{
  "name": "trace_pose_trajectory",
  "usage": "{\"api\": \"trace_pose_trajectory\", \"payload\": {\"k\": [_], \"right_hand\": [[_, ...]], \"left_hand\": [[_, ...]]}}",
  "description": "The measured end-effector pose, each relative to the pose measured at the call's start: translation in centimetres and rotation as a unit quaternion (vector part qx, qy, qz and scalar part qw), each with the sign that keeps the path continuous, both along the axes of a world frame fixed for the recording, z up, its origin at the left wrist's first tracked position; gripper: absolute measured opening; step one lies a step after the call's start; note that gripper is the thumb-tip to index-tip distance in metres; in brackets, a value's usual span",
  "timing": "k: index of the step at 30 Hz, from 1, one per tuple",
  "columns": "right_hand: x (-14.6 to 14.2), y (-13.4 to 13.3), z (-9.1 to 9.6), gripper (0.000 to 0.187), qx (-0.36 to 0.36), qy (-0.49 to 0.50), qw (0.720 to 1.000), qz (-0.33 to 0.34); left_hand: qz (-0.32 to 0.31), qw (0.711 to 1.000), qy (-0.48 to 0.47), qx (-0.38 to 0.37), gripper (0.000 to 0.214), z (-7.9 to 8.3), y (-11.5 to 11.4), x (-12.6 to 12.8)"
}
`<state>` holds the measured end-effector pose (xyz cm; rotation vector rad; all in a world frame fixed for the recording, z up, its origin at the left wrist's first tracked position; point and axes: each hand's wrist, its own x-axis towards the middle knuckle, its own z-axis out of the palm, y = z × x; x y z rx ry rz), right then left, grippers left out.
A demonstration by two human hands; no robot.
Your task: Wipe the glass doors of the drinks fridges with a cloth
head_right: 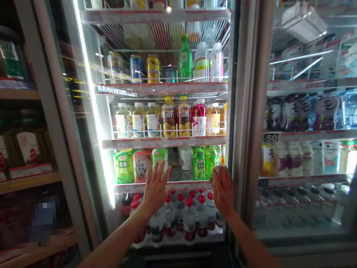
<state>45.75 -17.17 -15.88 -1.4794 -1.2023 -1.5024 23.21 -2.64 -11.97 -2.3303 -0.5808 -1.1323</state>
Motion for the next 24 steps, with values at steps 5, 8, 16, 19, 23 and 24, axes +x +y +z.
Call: {"api": "trace_pose_trajectory", "payload": {"k": [5, 8, 16, 19, 23, 24], "right_hand": [[1.8, 0.3, 5.2, 0.059, 0.038, 0.012, 0.999, 0.015], [1.9, 1.0, 6.6, 0.058, 0.066, 0.028, 0.997, 0.014], [-2.4, 0.8, -0.7, 0.062, -0.120, -0.026, 0.992, 0.024], [-2.6, 2.3, 3.7, 0.058, -0.064, -0.025, 0.997, 0.022], [-4.7, 4.5, 4.5, 0.055, -0.071, -0.038, 0.995, 0.051], [-5.5, 4.8, 3.2, 0.055, -0.104, -0.059, 0.991, 0.061]], "left_hand": [[0.002, 1.000, -0.005, 0.008, 0.069, -0.1, 0.1, 0.0], [0.001, 1.000, 0.009, -0.004, 0.069, -0.2, 0.1, -0.2], [0.003, 0.999, 0.047, -0.011, 0.072, -1.3, 0.5, -1.3], [0.010, 0.999, 0.047, -0.016, 0.072, -1.8, 0.7, -2.0], [0.021, 0.999, 0.036, -0.023, 0.071, -2.6, 1.2, -3.3], [0.025, 0.999, 0.035, -0.023, 0.071, -2.7, 1.4, -3.7]]}}
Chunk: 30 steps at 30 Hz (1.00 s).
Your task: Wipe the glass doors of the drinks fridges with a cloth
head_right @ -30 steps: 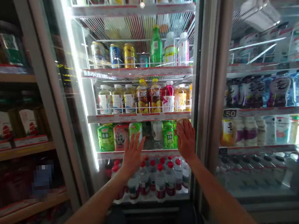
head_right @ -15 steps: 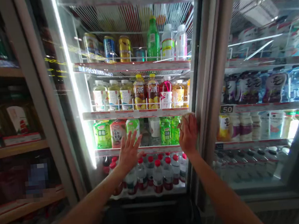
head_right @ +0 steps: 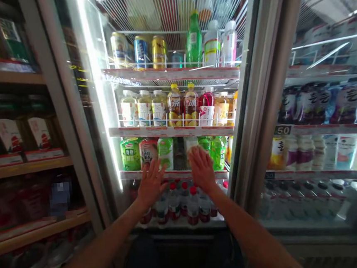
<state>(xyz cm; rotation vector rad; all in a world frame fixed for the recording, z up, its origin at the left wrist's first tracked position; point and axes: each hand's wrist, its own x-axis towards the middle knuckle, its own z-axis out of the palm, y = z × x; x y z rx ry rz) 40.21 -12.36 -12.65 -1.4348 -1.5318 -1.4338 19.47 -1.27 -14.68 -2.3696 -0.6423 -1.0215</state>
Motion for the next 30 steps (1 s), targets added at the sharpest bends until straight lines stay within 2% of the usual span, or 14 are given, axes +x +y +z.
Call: {"api": "trace_pose_trajectory", "payload": {"k": [2, 4, 6, 9, 10, 12, 15, 17, 19, 22, 24, 26, 28, 30], "right_hand": [[-1.6, 0.3, -2.7, 0.051, -0.067, -0.055, 0.996, 0.018], [-2.6, 0.6, -3.9, 0.049, -0.114, -0.089, 0.989, 0.022], [-3.1, 1.3, -2.6, 0.050, -0.118, -0.088, 0.989, 0.020], [-3.6, 2.6, 1.3, 0.051, -0.050, -0.043, 0.998, 0.013], [-3.8, 3.0, 2.1, 0.051, -0.026, -0.029, 0.999, 0.009], [-4.4, 3.4, 2.0, 0.051, -0.029, -0.035, 0.999, 0.011], [-5.3, 3.3, -0.7, 0.048, -0.115, -0.118, 0.986, 0.039], [-5.6, 3.5, -1.5, 0.047, -0.157, -0.167, 0.971, 0.059], [-5.9, 4.1, -0.3, 0.047, -0.156, -0.168, 0.971, 0.061], [-6.6, 5.6, 3.1, 0.051, -0.100, -0.102, 0.989, 0.044], [-7.4, 6.3, 3.9, 0.052, -0.084, -0.078, 0.992, 0.044], [-8.2, 6.7, 2.6, 0.052, -0.116, -0.109, 0.985, 0.060], [-9.0, 6.8, 0.4, 0.051, -0.166, -0.167, 0.968, 0.088], [-9.7, 7.2, -0.8, 0.049, -0.198, -0.212, 0.951, 0.110]], "left_hand": [[0.010, 1.000, -0.002, 0.000, 0.072, -0.2, 0.4, -0.8], [0.020, 1.000, -0.001, -0.001, 0.073, -0.4, 0.9, -1.5], [0.029, 1.000, 0.000, -0.002, 0.074, -0.4, 1.2, -1.9], [0.034, 0.999, -0.002, -0.001, 0.075, -0.5, 1.4, -2.2], [0.034, 0.999, -0.002, -0.001, 0.075, -0.5, 1.4, -2.2], [0.038, 0.999, -0.005, -0.004, 0.074, -0.5, 1.5, -2.5], [0.056, 0.998, -0.018, -0.015, 0.073, -0.2, 1.9, -3.3], [0.069, 0.997, -0.026, -0.024, 0.073, 0.1, 2.3, -4.0], [0.076, 0.996, -0.030, -0.030, 0.075, 0.4, 2.8, -4.6], [0.081, 0.995, -0.040, -0.035, 0.077, 0.7, 3.3, -5.4], [0.090, 0.994, -0.050, -0.037, 0.078, 0.9, 3.7, -6.0], [0.105, 0.992, -0.061, -0.039, 0.077, 1.0, 4.1, -6.8], [0.123, 0.989, -0.069, -0.045, 0.075, 1.2, 4.7, -7.9], [0.140, 0.986, -0.076, -0.052, 0.074, 1.4, 5.4, -9.1]]}}
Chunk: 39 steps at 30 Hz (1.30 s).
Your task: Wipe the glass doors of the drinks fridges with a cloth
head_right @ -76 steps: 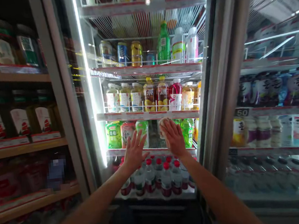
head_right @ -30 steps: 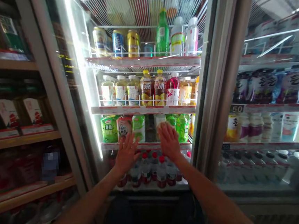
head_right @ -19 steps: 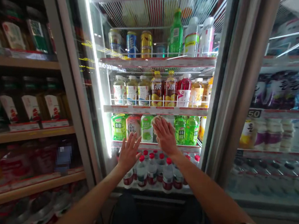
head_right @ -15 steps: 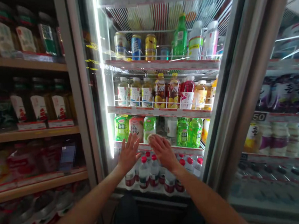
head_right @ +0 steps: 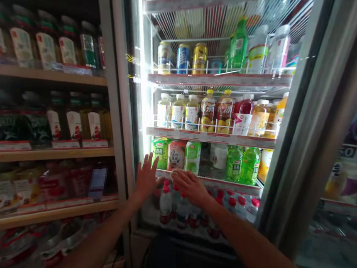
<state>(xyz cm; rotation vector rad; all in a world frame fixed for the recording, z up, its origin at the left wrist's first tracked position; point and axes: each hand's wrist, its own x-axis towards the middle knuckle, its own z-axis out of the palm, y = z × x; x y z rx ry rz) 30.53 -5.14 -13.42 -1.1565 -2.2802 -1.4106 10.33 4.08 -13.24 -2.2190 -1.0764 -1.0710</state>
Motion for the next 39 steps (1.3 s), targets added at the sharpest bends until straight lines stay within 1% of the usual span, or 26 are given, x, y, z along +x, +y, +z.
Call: {"api": "trace_pose_trajectory", "payload": {"k": [1, 2, 5, 6, 7, 8, 9, 12, 13, 14, 15, 18, 20, 22, 24, 26, 28, 31, 33, 35, 37, 38, 39], "right_hand": [[-0.4, 0.4, 0.2, 0.048, -0.002, -0.007, 1.000, 0.005], [-0.8, 0.9, 0.9, 0.048, 0.006, 0.001, 1.000, 0.004], [-2.4, 2.8, 4.3, 0.050, 0.050, 0.069, 0.996, -0.013], [-2.9, 3.3, 5.1, 0.051, 0.059, 0.088, 0.994, -0.015], [-3.4, 3.8, 5.4, 0.052, 0.060, 0.098, 0.993, -0.014], [-3.8, 4.1, 5.2, 0.052, 0.053, 0.094, 0.994, -0.008], [-4.2, 4.4, 4.6, 0.052, 0.041, 0.079, 0.996, 0.001], [-5.1, 4.9, 2.2, 0.047, -0.002, 0.008, 0.999, 0.044], [-5.4, 5.2, 1.9, 0.046, -0.015, -0.009, 0.998, 0.057], [-5.9, 5.6, 2.1, 0.045, -0.021, -0.016, 0.997, 0.066], [-6.5, 6.2, 2.7, 0.045, -0.021, -0.012, 0.997, 0.069], [-8.5, 8.1, 5.8, 0.047, 0.006, 0.038, 0.998, 0.057], [-9.8, 9.2, 7.1, 0.047, 0.029, 0.070, 0.996, 0.054], [-10.7, 9.8, 7.0, 0.044, 0.034, 0.066, 0.995, 0.067], [-11.2, 10.2, 6.3, 0.039, 0.020, 0.029, 0.995, 0.090], [-11.6, 10.8, 6.4, 0.036, 0.002, -0.007, 0.994, 0.110], [-12.1, 11.5, 8.0, 0.038, -0.001, -0.001, 0.994, 0.110], [-13.1, 12.5, 11.7, 0.042, 0.031, 0.054, 0.994, 0.089], [-13.5, 12.6, 13.1, 0.041, 0.049, 0.069, 0.993, 0.081], [-13.4, 12.4, 13.1, 0.040, 0.050, 0.047, 0.994, 0.082], [-12.8, 12.0, 12.7, 0.040, 0.037, -0.001, 0.996, 0.087], [-12.4, 11.8, 12.8, 0.040, 0.030, -0.024, 0.995, 0.088], [-11.9, 11.6, 13.4, 0.042, 0.026, -0.038, 0.995, 0.087]], "left_hand": [[0.007, 1.000, -0.003, -0.005, 0.074, 0.1, 0.3, -0.6], [0.014, 1.000, -0.005, -0.010, 0.074, 0.2, 0.6, -1.2], [0.026, 0.999, 0.000, -0.028, 0.075, 0.2, 1.4, -2.6], [0.026, 0.999, 0.004, -0.031, 0.075, 0.1, 1.7, -3.0], [0.026, 0.999, 0.006, -0.031, 0.074, -0.2, 1.8, -3.3], [0.027, 0.999, 0.007, -0.030, 0.073, -0.4, 2.0, -3.7], [0.029, 0.999, 0.007, -0.028, 0.073, -0.7, 2.2, -4.0], [0.037, 0.999, 0.005, -0.032, 0.073, -1.4, 2.7, -5.3], [0.040, 0.999, 0.006, -0.036, 0.073, -1.6, 2.9, -5.8], [0.043, 0.998, 0.006, -0.037, 0.073, -1.6, 3.1, -6.3], [0.046, 0.998, 0.006, -0.036, 0.074, -1.5, 3.3, -6.7], [0.054, 0.998, 0.002, -0.024, 0.076, -0.6, 3.8, -7.9], [0.060, 0.998, -0.003, -0.014, 0.076, 0.2, 4.1, -8.5], [0.065, 0.998, -0.003, -0.009, 0.076, 1.0, 4.2, -9.1], [0.068, 0.998, 0.003, -0.006, 0.074, 1.8, 4.2, -9.8], [0.069, 0.998, 0.010, -0.002, 0.073, 2.3, 4.3, -10.3], [0.071, 0.997, 0.012, 0.004, 0.073, 2.9, 4.4, -10.6], [0.068, 0.997, 0.010, 0.021, 0.074, 3.8, 4.6, -10.5], [0.062, 0.998, 0.007, 0.032, 0.074, 4.5, 4.8, -10.3], [0.057, 0.998, 0.002, 0.037, 0.073, 5.3, 4.8, -10.1], [0.053, 0.998, -0.005, 0.035, 0.072, 6.1, 4.8, -9.9], [0.049, 0.998, -0.009, 0.035, 0.072, 6.5, 4.8, -9.7], [0.045, 0.998, -0.013, 0.035, 0.073, 6.9, 4.7, -9.5]]}}
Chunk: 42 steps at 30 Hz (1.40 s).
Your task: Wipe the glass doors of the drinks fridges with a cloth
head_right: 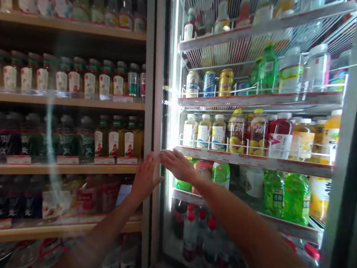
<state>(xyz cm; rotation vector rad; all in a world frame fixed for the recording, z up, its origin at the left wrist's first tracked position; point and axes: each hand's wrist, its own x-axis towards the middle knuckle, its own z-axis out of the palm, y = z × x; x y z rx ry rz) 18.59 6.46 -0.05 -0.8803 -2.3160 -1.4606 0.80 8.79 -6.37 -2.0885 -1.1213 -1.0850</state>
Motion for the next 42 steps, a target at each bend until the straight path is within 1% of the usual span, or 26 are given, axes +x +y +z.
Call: {"api": "trace_pose_trajectory", "payload": {"k": [2, 5, 7, 9, 11, 13, 14, 16, 19, 20, 21, 22, 24, 26, 27, 28, 29, 30, 33, 34, 35, 36, 38, 40, 41, 42], "right_hand": [[0.9, -0.3, 2.3, 0.045, 0.009, 0.009, 1.000, -0.011], [1.9, -0.7, 7.1, 0.050, 0.047, 0.077, 0.995, -0.036], [2.3, -0.9, 9.1, 0.051, 0.057, 0.096, 0.993, -0.038], [2.6, -1.2, 9.2, 0.050, 0.064, 0.107, 0.991, -0.038], [2.9, -1.5, 8.2, 0.051, 0.064, 0.099, 0.992, -0.039], [3.5, -1.7, 7.4, 0.051, 0.048, 0.055, 0.997, -0.036], [3.9, -1.8, 7.5, 0.051, 0.039, 0.028, 0.998, -0.033], [4.8, -1.8, 9.1, 0.052, 0.043, 0.009, 0.999, -0.033], [6.4, -2.0, 13.2, 0.054, 0.103, 0.085, 0.990, -0.045], [6.8, -2.4, 14.1, 0.055, 0.120, 0.112, 0.985, -0.053], [7.2, -2.8, 14.6, 0.054, 0.130, 0.129, 0.981, -0.062], [7.5, -3.3, 14.5, 0.054, 0.134, 0.136, 0.979, -0.071], [8.0, -4.5, 12.9, 0.055, 0.126, 0.123, 0.981, -0.086], [8.7, -5.7, 10.6, 0.056, 0.098, 0.075, 0.988, -0.088], [9.2, -6.3, 9.7, 0.055, 0.080, 0.042, 0.992, -0.085], [9.8, -6.9, 9.3, 0.054, 0.067, 0.016, 0.994, -0.084], [10.5, -7.4, 9.4, 0.053, 0.064, 0.004, 0.994, -0.087], [11.3, -7.9, 10.0, 0.053, 0.074, 0.011, 0.993, -0.093], [13.5, -9.3, 12.8, 0.054, 0.148, 0.114, 0.975, -0.123], [14.0, -9.7, 13.3, 0.054, 0.169, 0.149, 0.966, -0.129], [14.4, -10.0, 13.4, 0.053, 0.182, 0.172, 0.959, -0.131], [14.7, -10.3, 13.0, 0.053, 0.187, 0.183, 0.956, -0.131], [15.1, -10.8, 11.1, 0.053, 0.172, 0.164, 0.963, -0.125], [15.5, -11.3, 9.0, 0.051, 0.134, 0.099, 0.980, -0.111], [15.8, -11.6, 8.4, 0.050, 0.113, 0.062, 0.986, -0.103], [16.2, -11.9, 8.3, 0.049, 0.099, 0.033, 0.990, -0.099]], "left_hand": [[-0.011, 1.000, -0.004, 0.002, 0.075, 0.6, -0.2, 0.6], [-0.026, 1.000, -0.002, 0.003, 0.077, 1.5, -0.5, 2.1], [-0.038, 0.999, -0.001, 0.001, 0.079, 1.9, -0.7, 3.3], [-0.051, 0.999, -0.006, -0.003, 0.080, 2.3, -0.9, 4.4], [-0.060, 0.998, -0.018, -0.011, 0.080, 2.6, -1.0, 5.0], [-0.066, 0.997, -0.031, -0.013, 0.079, 3.0, -0.9, 5.2], [-0.068, 0.997, -0.035, -0.011, 0.079, 3.2, -0.8, 5.1], [-0.070, 0.997, -0.040, 0.001, 0.079, 4.0, -0.5, 4.9], [-0.071, 0.996, -0.051, 0.016, 0.080, 5.7, 0.0, 4.9], [-0.072, 0.996, -0.055, 0.018, 0.080, 6.4, 0.0, 5.0], [-0.076, 0.995, -0.057, 0.021, 0.079, 7.0, 0.0, 5.3], [-0.081, 0.995, -0.058, 0.024, 0.079, 7.6, 0.0, 5.6], [-0.094, 0.993, -0.056, 0.035, 0.077, 8.7, -0.3, 6.3], [-0.107, 0.992, -0.048, 0.050, 0.077, 9.5, -0.7, 7.1], [-0.110, 0.991, -0.043, 0.057, 0.078, 9.9, -0.9, 7.6], [-0.112, 0.991, -0.036, 0.063, 0.078, 10.2, -1.1, 8.0], [-0.113, 0.991, -0.030, 0.068, 0.079, 10.6, -1.3, 8.4], [-0.114, 0.991, -0.026, 0.071, 0.078, 11.0, -1.5, 8.9], [-0.122, 0.990, -0.018, 0.074, 0.077, 12.0, -2.2, 10.5], [-0.124, 0.989, -0.017, 0.073, 0.078, 12.2, -2.4, 11.1], [-0.127, 0.989, -0.017, 0.073, 0.078, 12.4, -2.6, 11.7], [-0.129, 0.989, -0.018, 0.074, 0.079, 12.5, -2.8, 12.4], [-0.134, 0.988, -0.022, 0.077, 0.079, 12.6, -3.1, 13.7], [-0.134, 0.987, -0.029, 0.081, 0.079, 12.4, -3.2, 14.7], [-0.133, 0.987, -0.033, 0.083, 0.079, 12.2, -3.2, 15.0], [-0.131, 0.987, -0.035, 0.084, 0.079, 12.1, -3.1, 15.3]]}}
